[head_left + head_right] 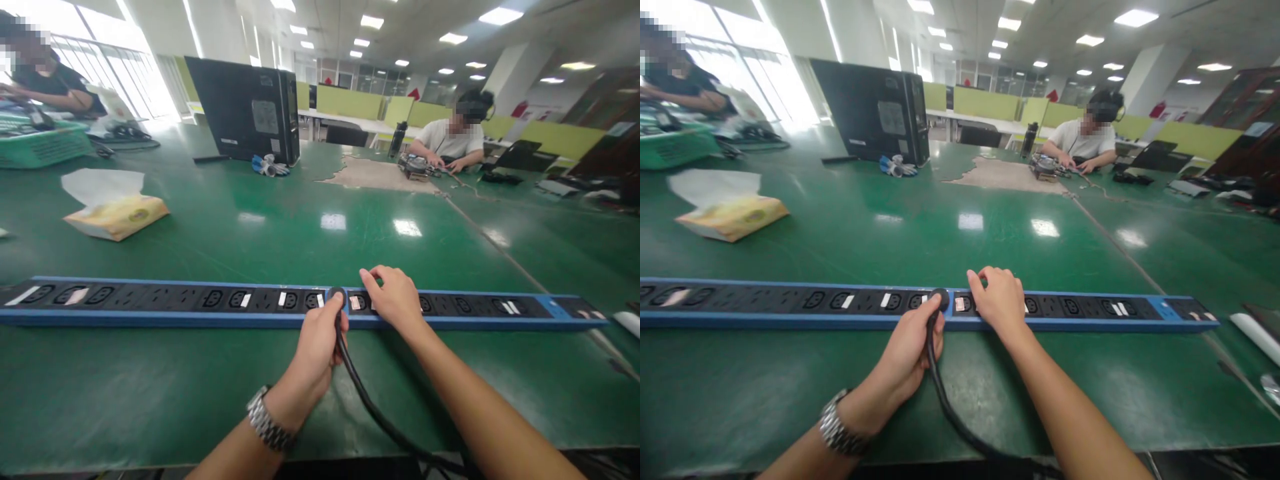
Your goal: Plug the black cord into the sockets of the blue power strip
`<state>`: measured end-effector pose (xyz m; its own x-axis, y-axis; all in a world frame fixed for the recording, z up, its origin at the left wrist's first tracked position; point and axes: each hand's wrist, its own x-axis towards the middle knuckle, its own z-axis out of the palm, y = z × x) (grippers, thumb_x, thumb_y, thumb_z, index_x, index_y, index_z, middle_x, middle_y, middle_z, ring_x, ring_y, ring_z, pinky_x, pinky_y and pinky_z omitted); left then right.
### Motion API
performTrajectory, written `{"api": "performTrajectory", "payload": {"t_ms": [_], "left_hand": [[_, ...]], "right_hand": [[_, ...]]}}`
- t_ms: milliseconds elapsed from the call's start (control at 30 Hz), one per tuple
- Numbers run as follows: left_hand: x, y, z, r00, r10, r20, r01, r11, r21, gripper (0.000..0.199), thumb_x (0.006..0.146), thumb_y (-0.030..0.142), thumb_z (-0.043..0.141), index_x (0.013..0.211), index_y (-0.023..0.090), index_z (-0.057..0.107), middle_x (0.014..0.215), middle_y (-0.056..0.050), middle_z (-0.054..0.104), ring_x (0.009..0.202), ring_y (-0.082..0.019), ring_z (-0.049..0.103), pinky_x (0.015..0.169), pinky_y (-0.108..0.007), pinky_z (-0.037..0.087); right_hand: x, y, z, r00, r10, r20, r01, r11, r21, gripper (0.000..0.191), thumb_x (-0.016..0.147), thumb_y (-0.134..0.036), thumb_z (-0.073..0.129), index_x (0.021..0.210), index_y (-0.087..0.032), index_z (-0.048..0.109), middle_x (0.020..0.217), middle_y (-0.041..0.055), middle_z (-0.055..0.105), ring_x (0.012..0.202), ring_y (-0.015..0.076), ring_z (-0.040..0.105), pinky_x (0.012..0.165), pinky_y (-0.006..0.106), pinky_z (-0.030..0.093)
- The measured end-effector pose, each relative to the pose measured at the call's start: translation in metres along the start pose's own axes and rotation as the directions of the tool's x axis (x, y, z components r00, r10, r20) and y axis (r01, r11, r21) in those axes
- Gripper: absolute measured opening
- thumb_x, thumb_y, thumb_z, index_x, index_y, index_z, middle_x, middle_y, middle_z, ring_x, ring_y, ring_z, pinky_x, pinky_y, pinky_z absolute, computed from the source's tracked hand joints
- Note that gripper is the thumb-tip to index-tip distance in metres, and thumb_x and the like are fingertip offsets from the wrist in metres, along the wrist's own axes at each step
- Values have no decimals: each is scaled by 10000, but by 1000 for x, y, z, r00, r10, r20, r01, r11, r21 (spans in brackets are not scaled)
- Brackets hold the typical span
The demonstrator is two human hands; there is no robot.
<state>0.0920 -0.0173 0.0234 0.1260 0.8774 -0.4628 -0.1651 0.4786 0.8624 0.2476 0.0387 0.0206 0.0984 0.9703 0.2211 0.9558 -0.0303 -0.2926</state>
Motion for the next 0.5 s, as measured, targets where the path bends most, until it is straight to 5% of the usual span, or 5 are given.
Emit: {"api": "performTrajectory", "payload": {"t_ms": [167, 267, 367, 433, 500], "left_hand": [[4, -1, 3, 1000, 27, 2, -27, 995, 98, 497, 802, 618, 439, 544, 196, 488, 319, 54, 375, 264, -74, 302, 307, -193, 171], [0, 14, -18, 978, 32, 207, -113, 914, 390, 498, 790, 619, 436, 611, 179, 584, 342, 29, 453, 278, -97, 359, 325, -209, 225], [2, 34, -53, 928, 273, 255, -372, 611, 698, 400, 775, 526, 493, 741, 175, 681, 556, -40, 655, 499, -164, 581, 516, -275, 451], [11, 39, -71, 755, 624, 202, -448, 266, 854, 389, 799, 450, 479, 987, 195, 705, 934, -96, 733, 913, -255, 654, 859, -411, 476], [21, 37, -80, 655, 700, 285, -357, -47, 933, 462, 826, 446, 469, 1177, 206, 649, 1174, -127, 670, 1162, -328, 551, 1028, -542, 333]], "right_hand": [[-9, -13, -11, 997, 12, -81, -7, 998, 61, 421, 931, -497, 374, 943, -211, 683, 942, 68, 705, 932, 206, 592, 790, 298, 380], [-22, -42, -15, 996, -11, 85, 4, 996, 91, 409, 887, -536, 437, 1032, -224, 658, 856, 65, 704, 820, 207, 617, 700, 296, 390], [-28, -68, -24, 965, -58, 255, 9, 982, 189, 341, 835, -453, 533, 1003, -182, 654, 811, 78, 701, 727, 190, 623, 631, 278, 393], [-27, -68, -42, 977, -82, 198, 8, 936, 352, 295, 835, -390, 534, 983, -168, 659, 745, 58, 688, 646, 157, 606, 585, 258, 394], [-25, -46, -72, 997, -28, 68, -13, 847, 531, 333, 866, -417, 489, 1036, -180, 649, 630, 8, 641, 516, 123, 553, 507, 239, 382]]}}
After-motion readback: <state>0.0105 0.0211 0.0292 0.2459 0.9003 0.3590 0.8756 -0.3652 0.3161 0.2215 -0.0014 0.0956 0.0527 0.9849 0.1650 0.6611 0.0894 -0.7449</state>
